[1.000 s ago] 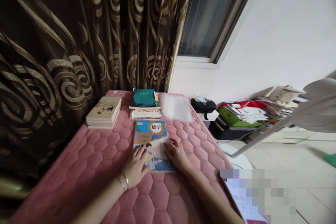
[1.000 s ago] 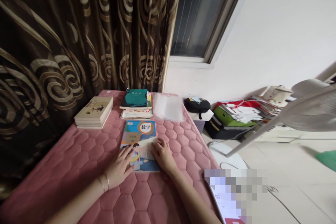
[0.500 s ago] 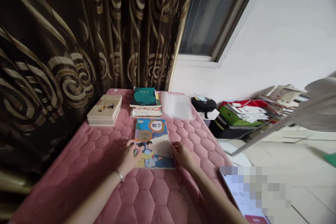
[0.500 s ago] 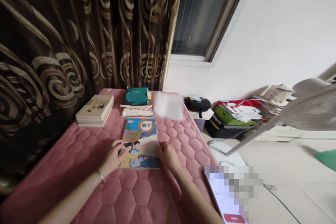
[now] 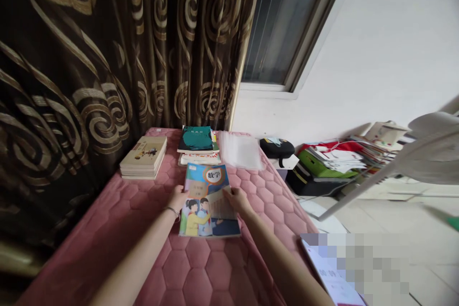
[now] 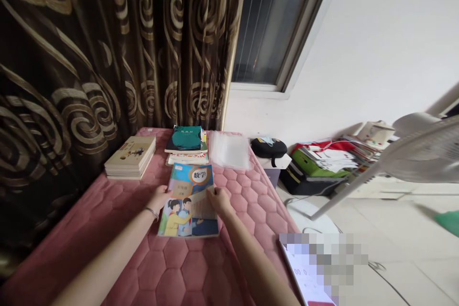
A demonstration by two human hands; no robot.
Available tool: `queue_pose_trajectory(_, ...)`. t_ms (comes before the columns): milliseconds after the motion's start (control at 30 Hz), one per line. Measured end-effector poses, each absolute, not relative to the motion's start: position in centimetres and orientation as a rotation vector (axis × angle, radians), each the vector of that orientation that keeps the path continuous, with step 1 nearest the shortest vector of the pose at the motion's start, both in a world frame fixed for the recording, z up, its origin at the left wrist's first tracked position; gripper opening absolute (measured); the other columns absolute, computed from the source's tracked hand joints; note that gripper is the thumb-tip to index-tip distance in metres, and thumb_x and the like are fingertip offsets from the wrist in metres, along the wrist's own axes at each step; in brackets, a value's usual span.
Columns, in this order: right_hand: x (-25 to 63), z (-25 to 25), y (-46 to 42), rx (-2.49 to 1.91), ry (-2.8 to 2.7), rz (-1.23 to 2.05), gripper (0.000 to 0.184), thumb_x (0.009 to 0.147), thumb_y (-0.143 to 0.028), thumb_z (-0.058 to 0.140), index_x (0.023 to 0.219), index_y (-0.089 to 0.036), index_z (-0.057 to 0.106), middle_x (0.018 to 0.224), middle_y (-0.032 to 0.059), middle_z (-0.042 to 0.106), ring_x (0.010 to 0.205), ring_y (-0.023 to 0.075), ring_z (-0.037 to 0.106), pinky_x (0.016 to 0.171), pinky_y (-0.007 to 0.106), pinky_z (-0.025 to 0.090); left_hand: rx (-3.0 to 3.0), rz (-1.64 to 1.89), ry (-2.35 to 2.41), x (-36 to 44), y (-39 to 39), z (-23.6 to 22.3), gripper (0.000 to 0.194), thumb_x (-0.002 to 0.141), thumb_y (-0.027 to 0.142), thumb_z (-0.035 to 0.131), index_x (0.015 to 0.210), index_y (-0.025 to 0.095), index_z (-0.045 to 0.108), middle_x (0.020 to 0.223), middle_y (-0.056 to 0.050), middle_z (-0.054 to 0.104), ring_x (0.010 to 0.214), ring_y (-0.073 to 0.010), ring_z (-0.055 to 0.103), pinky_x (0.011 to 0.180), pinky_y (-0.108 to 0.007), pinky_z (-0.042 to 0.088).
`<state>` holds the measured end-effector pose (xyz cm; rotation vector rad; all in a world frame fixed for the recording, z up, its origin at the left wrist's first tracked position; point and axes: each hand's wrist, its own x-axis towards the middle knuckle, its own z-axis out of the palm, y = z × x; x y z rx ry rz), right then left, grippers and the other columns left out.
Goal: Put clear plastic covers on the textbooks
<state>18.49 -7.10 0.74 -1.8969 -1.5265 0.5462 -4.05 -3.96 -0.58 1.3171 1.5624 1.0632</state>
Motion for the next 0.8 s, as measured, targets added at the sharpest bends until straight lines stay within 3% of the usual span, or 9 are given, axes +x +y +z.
queue_pose_trajectory(133, 18.4, 3.8, -7.9, -1.675, -1.419, 0.499, 0.041, 0.087, -0.050, 0.036, 0.087, -0.017, 0.060, 0.076, 0.0047, 0.066, 0.072, 0.0192, 0.060, 0.059, 0.025, 0.045, 1.321, 1.261, 1.435, -3.5, -4.9, 2.5, 0.013, 0.078, 0.029, 0.052, 0.086, 0.019, 0.048, 0.080, -0.001, 0.063, 0.077, -0.0153, 0.063, 0.071, -0.027, 0.049)
queue_pose_trajectory(267, 18.4, 6.3, -8.8, -1.288, -1.356, 0.479, 0.040, 0.087, -0.054, 0.038, 0.093, -0.019, 0.054, 0.082, 0.0047, 0.063, 0.079, 0.0196, 0.057, 0.071, 0.029, 0.048, 1.473, 1.524, 1.249, -3.1, -6.5, 5.6, 0.019, 0.086, 0.038, 0.043, 0.093, 0.021, 0.047, 0.093, -0.003, 0.061, 0.088, -0.0153, 0.059, 0.081, -0.027, 0.047)
queue_pose_trajectory(533, 18.0, 3.7, -10.1, -1.262, -1.355, 0.606, 0.039, 0.088, -0.053, 0.031, 0.100, -0.022, 0.053, 0.099, 0.0078, 0.062, 0.101, 0.0217, 0.055, 0.090, 0.033, 0.046, 1.545, 1.478, 1.320, -3.3, -8.4, 3.4, 0.030, 0.085, 0.049, 0.042, 0.073, 0.022, 0.047, 0.070, 0.001, 0.055, 0.068, -0.0144, 0.054, 0.064, -0.025, 0.044)
queue_pose_trajectory(633, 18.3, 3.9, -9.7, -1.234, -1.396, 0.589, 0.040, 0.088, -0.053, 0.032, 0.096, -0.021, 0.054, 0.095, 0.0076, 0.063, 0.097, 0.0213, 0.057, 0.085, 0.031, 0.047, 1.558, 1.464, 1.256, -3.5, -7.7, 3.7, 0.026, 0.086, 0.046, 0.043, 0.077, 0.022, 0.049, 0.074, 0.001, 0.058, 0.074, -0.0149, 0.057, 0.068, -0.025, 0.046)
queue_pose_trajectory(800, 19.1, 7.1, -7.6, -1.337, -1.482, 0.441, 0.038, 0.086, -0.055, 0.037, 0.074, -0.021, 0.050, 0.065, -0.0004, 0.055, 0.066, 0.0167, 0.054, 0.062, 0.026, 0.044, 1.413, 1.404, 1.164, -4.1, -4.9, 7.5, 0.023, 0.079, 0.040, 0.056, 0.072, 0.019, 0.053, 0.071, 0.002, 0.060, 0.075, -0.0145, 0.057, 0.072, -0.025, 0.046)
